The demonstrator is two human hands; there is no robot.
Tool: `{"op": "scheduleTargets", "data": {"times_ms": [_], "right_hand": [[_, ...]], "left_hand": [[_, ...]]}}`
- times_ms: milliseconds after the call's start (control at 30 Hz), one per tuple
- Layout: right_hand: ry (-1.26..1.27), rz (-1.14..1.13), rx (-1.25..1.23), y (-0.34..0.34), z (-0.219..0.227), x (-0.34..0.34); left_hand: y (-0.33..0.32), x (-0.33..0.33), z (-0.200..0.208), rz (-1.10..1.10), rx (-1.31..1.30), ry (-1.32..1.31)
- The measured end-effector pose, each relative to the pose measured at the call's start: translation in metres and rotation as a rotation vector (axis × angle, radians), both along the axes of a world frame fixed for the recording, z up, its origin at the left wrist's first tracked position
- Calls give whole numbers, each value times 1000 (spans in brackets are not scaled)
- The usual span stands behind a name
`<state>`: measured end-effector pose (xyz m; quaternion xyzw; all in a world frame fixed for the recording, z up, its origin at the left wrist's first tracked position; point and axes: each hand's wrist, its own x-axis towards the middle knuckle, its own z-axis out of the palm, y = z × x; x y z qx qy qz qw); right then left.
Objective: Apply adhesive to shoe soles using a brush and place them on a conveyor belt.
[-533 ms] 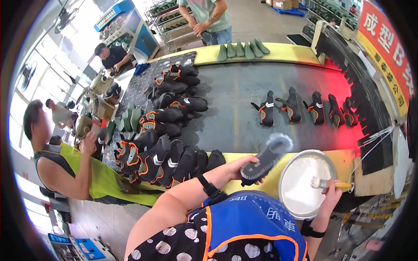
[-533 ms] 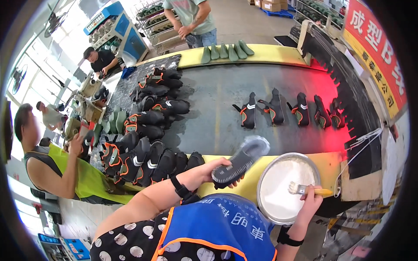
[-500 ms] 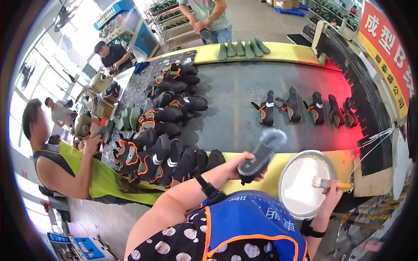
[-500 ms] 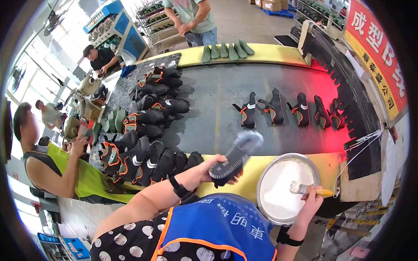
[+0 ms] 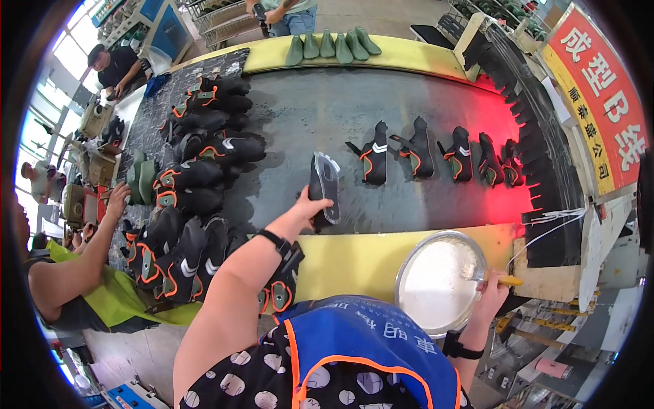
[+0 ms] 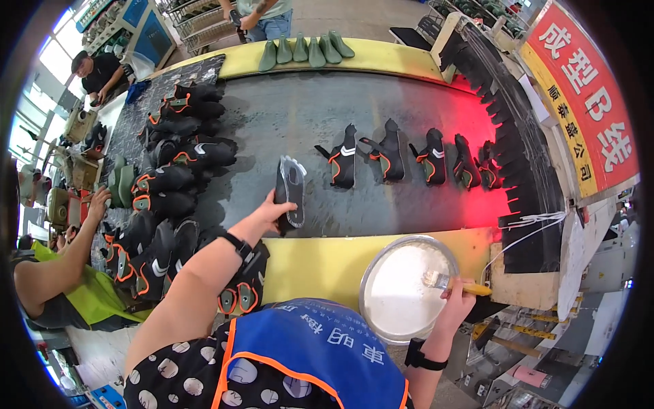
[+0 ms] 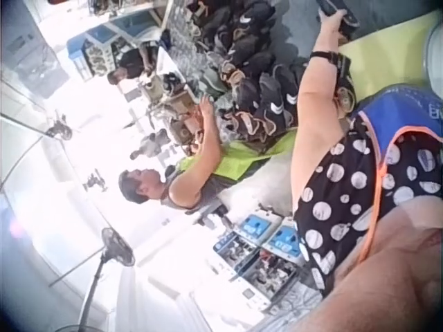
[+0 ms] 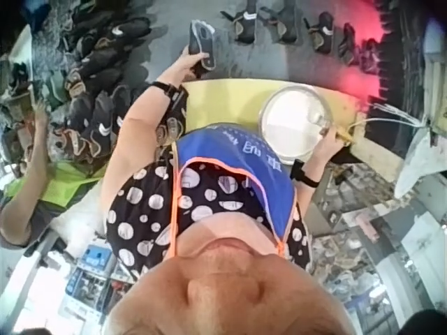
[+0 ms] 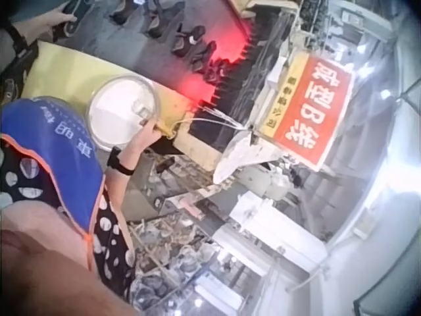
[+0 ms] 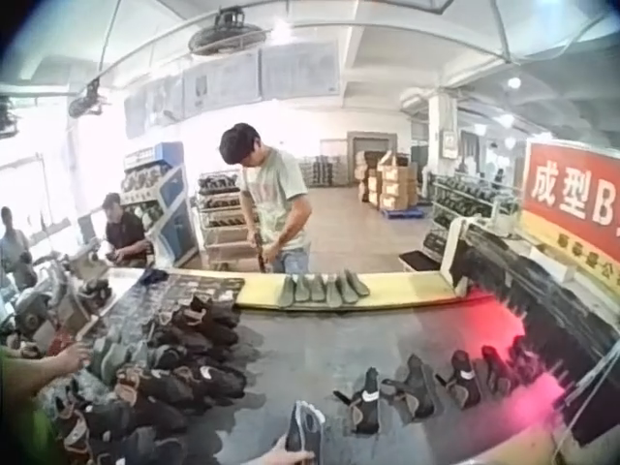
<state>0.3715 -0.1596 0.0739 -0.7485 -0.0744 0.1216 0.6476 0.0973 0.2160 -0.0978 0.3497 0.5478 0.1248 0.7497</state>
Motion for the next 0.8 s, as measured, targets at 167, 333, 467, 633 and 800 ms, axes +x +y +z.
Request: {"op": "scheduleTargets", "data": {"times_ms": [167,333,467,633,800], "right_hand": [[-34,-92,-126,-9,-5,3],[-40,-136,-163,-7,-5,-3],[-62,-87,-223,6,-3,-2],[-41,-47,-189,32,-11,5],[-78,137,-58,54,-17,-2]], "left_hand": [[89,60,-58,-78,480,331],[109,102,-71,-235,543,621],[86,106,-52,-278,619,660],[-1,51,-5,-504,709,559],[-132,-72,58,-851,782,340]]}}
